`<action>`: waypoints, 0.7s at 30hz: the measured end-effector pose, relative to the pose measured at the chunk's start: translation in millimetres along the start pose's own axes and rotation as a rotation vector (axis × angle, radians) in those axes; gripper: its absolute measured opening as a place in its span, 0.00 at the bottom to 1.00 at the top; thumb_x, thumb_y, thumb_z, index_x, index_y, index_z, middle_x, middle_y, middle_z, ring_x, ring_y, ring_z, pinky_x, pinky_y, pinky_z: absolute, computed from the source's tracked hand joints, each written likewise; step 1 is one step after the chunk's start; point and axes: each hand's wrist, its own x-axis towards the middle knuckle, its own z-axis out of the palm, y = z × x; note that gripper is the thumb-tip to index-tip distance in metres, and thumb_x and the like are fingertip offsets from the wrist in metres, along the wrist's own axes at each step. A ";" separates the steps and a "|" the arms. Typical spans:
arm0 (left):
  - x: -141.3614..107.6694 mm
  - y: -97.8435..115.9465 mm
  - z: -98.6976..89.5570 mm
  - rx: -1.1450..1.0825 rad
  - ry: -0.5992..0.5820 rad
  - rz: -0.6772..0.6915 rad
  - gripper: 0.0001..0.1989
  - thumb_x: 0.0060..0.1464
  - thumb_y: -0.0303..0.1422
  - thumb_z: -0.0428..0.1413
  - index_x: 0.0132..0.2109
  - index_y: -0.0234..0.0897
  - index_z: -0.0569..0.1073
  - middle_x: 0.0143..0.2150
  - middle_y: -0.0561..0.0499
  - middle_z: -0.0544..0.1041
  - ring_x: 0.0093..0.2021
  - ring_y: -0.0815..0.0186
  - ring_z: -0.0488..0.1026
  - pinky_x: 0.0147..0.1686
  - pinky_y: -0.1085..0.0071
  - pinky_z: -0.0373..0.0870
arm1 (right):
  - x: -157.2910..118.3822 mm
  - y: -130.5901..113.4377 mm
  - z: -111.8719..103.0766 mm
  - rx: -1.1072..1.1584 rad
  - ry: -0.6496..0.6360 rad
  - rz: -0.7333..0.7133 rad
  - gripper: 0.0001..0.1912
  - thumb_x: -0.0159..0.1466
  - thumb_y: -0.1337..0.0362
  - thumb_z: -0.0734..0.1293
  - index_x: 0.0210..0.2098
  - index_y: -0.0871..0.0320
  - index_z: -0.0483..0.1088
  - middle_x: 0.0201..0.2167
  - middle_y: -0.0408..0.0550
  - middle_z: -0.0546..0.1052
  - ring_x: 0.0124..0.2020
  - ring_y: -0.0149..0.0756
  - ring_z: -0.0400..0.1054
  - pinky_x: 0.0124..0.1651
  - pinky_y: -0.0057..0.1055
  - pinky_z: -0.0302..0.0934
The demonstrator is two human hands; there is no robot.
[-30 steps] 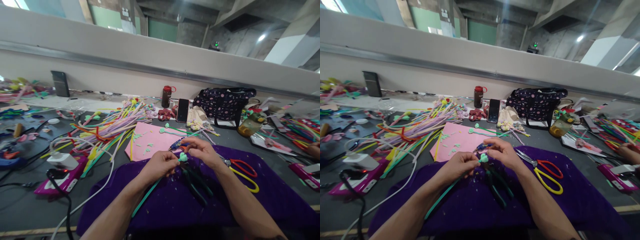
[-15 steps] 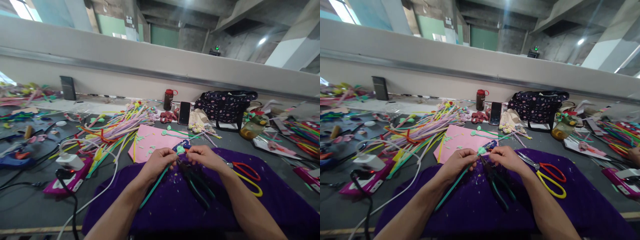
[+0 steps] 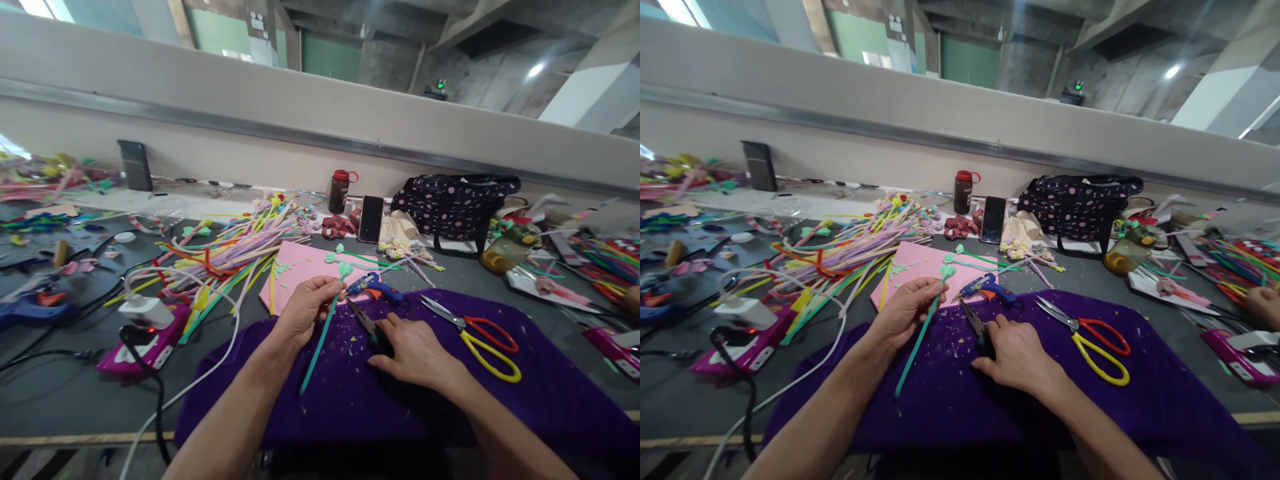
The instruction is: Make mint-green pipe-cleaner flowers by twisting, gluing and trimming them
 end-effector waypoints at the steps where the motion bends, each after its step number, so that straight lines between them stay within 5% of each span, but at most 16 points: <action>1: 0.0 0.7 -0.2 0.001 0.006 0.003 0.11 0.42 0.37 0.60 0.30 0.32 0.72 0.22 0.54 0.70 0.15 0.80 0.57 0.12 0.82 0.46 | 0.2 1.8 0.1 0.009 0.003 -0.006 0.26 0.55 0.42 0.59 0.38 0.59 0.68 0.34 0.52 0.72 0.31 0.43 0.69 0.32 0.33 0.56; 5: 0.1 1.8 -1.2 0.007 -0.009 0.009 0.12 0.42 0.37 0.60 0.30 0.31 0.72 0.22 0.55 0.70 0.14 0.81 0.56 0.12 0.82 0.46 | 6.6 20.8 -6.1 0.079 0.061 -0.014 0.22 0.59 0.45 0.57 0.39 0.56 0.68 0.34 0.49 0.73 0.34 0.40 0.69 0.33 0.31 0.55; 9: 0.4 1.8 -1.8 -0.006 0.002 0.002 0.12 0.41 0.37 0.60 0.29 0.31 0.72 0.21 0.55 0.70 0.15 0.80 0.58 0.11 0.82 0.47 | 26.9 49.8 -13.3 0.025 0.189 0.216 0.16 0.63 0.54 0.55 0.40 0.57 0.67 0.36 0.49 0.73 0.37 0.38 0.68 0.34 0.29 0.55; 14: 0.4 2.0 -2.7 -0.022 0.002 0.006 0.12 0.40 0.37 0.61 0.27 0.31 0.71 0.21 0.54 0.70 0.14 0.81 0.57 0.11 0.83 0.47 | 60.9 64.5 -2.9 0.015 0.020 0.237 0.17 0.59 0.52 0.59 0.41 0.57 0.68 0.40 0.51 0.72 0.41 0.42 0.67 0.36 0.30 0.56; 21: 0.6 0.9 -3.2 0.000 -0.003 0.012 0.12 0.42 0.37 0.60 0.29 0.31 0.72 0.23 0.54 0.70 0.15 0.81 0.56 0.11 0.84 0.48 | 89.5 67.7 11.2 0.116 -0.024 0.250 0.18 0.55 0.53 0.62 0.40 0.56 0.70 0.40 0.52 0.74 0.41 0.45 0.67 0.35 0.31 0.55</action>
